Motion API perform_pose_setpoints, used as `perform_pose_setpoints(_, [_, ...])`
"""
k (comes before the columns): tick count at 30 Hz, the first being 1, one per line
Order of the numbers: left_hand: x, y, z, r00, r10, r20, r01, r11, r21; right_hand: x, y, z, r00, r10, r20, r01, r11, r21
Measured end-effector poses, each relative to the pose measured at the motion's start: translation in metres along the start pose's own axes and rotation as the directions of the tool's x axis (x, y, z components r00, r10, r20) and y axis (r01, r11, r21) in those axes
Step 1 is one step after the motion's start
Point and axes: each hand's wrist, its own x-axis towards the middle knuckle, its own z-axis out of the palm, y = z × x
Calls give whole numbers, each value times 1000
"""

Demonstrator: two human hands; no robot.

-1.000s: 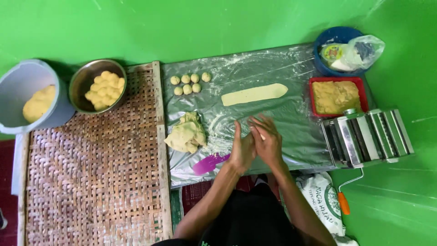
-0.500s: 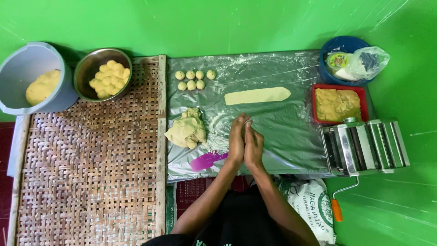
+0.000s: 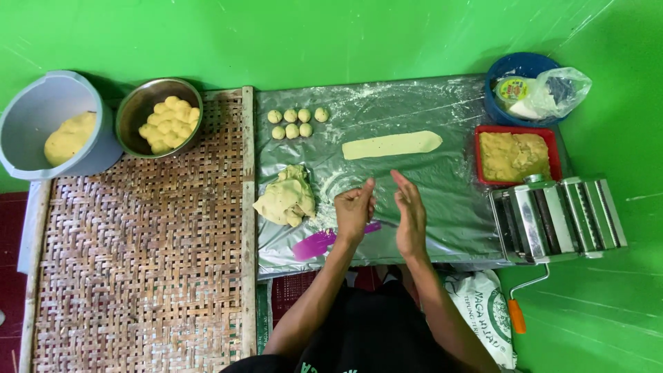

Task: Flatten dough using a manual roller machine, add filling, and shape into individual pastries.

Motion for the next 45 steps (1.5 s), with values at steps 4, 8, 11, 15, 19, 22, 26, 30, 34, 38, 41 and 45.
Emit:
perform_pose_setpoints(4, [-11,11,12,993,-121,12,121,993,-7,2,9,0,997,-83,7,82,996,34])
perform_pose_setpoints(8, [-17,25,14,975,-216,52,222,953,-208,-3,14,5,978,-194,73,199,978,-65])
perform_pose_setpoints(11, [-15,28,9,948,-290,128,316,901,-297,-5,10,10,944,-314,104,329,924,-193])
perform_pose_setpoints(15, [-17,23,-6,868,-363,338,473,811,-345,-8,19,11,927,-130,352,312,787,-532])
perform_pose_setpoints(19, [-26,30,-4,805,-407,432,550,783,-289,-14,41,0,896,-245,371,427,706,-564])
perform_pose_setpoints(22, [-43,46,7,734,-489,472,591,801,-90,-16,92,-16,890,-399,222,456,742,-492])
perform_pose_setpoints(26, [-51,12,15,573,-577,582,607,776,171,-26,87,-42,924,-340,-175,211,835,-508])
perform_pose_setpoints(30, [-66,-7,37,628,-514,585,487,845,220,-36,89,-71,888,-167,-428,76,972,-222])
perform_pose_setpoints(34, [-77,-26,61,617,-460,638,411,880,237,-49,80,-99,797,-1,-603,-85,990,-114])
perform_pose_setpoints(38, [-92,-49,96,651,-336,681,204,941,269,-56,45,-124,740,263,-619,-282,957,69])
perform_pose_setpoints(41, [-96,-57,124,652,-284,704,130,956,265,-59,16,-147,800,338,-495,-273,941,201])
perform_pose_setpoints(45, [-91,-70,149,658,-312,685,230,950,212,-77,19,-197,902,197,-384,-149,977,153])
